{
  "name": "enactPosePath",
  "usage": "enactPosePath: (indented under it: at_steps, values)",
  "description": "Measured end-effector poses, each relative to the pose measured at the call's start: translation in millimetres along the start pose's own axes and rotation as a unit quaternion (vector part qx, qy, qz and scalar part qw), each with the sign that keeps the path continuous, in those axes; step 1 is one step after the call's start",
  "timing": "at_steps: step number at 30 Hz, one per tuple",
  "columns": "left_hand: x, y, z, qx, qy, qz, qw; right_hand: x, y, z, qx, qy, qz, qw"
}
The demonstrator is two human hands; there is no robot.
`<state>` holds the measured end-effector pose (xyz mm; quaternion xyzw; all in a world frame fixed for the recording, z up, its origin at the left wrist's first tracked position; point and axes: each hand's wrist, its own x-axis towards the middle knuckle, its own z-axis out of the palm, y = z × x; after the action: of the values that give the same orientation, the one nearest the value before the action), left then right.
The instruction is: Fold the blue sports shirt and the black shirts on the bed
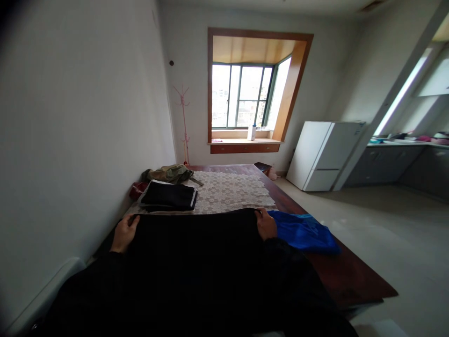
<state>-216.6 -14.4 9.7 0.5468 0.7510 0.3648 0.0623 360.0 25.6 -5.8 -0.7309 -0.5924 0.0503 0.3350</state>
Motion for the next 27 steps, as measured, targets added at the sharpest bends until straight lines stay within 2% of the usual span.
enactPosePath:
  at_steps: [3, 5, 9, 12, 14, 16, 18, 19, 21, 23, 27]
  values:
    - [1.3, 3.5, 2.9, 0.097, -0.055, 0.001, 0.994, -1.0, -7.5, 1.4, -0.093, -0.082, 0.003, 0.992]
    - [2.2, 6.1, 6.0, 0.125, -0.084, -0.002, 0.989, -2.6, -14.4, 3.0, -0.150, -0.117, 0.005, 0.982]
    - [3.2, 10.2, 3.2, 0.137, -0.101, -0.003, 0.985, -4.5, -24.8, -1.6, -0.180, -0.139, 0.002, 0.974]
    - [-9.3, 13.8, -10.6, 0.130, -0.095, 0.010, 0.987, -12.2, -26.7, -14.9, -0.148, -0.113, -0.022, 0.982]
    - [-33.4, 18.6, -21.2, 0.125, -0.075, 0.062, 0.987, -28.9, -27.8, -25.5, -0.126, -0.072, -0.087, 0.986]
    - [-71.6, 27.6, -28.2, 0.118, -0.074, 0.154, 0.978, -58.7, -32.7, -34.0, -0.107, -0.057, -0.186, 0.975]
    - [-118.3, 42.4, -28.7, 0.108, -0.110, 0.247, 0.957, -99.7, -43.9, -38.1, -0.089, -0.085, -0.273, 0.954]
    - [-141.9, 51.9, -26.3, 0.113, -0.127, 0.270, 0.948, -122.6, -52.3, -38.2, -0.085, -0.104, -0.296, 0.946]
    - [-184.2, 73.7, -17.2, 0.128, -0.161, 0.309, 0.929, -167.6, -73.6, -34.7, -0.090, -0.137, -0.315, 0.935]
    - [-215.6, 95.8, -4.3, 0.139, -0.181, 0.337, 0.913, -205.5, -97.4, -27.1, -0.095, -0.167, -0.328, 0.925]
    - [-246.3, 124.8, 21.1, 0.159, -0.169, 0.354, 0.906, -247.5, -131.9, -6.6, -0.104, -0.190, -0.321, 0.922]
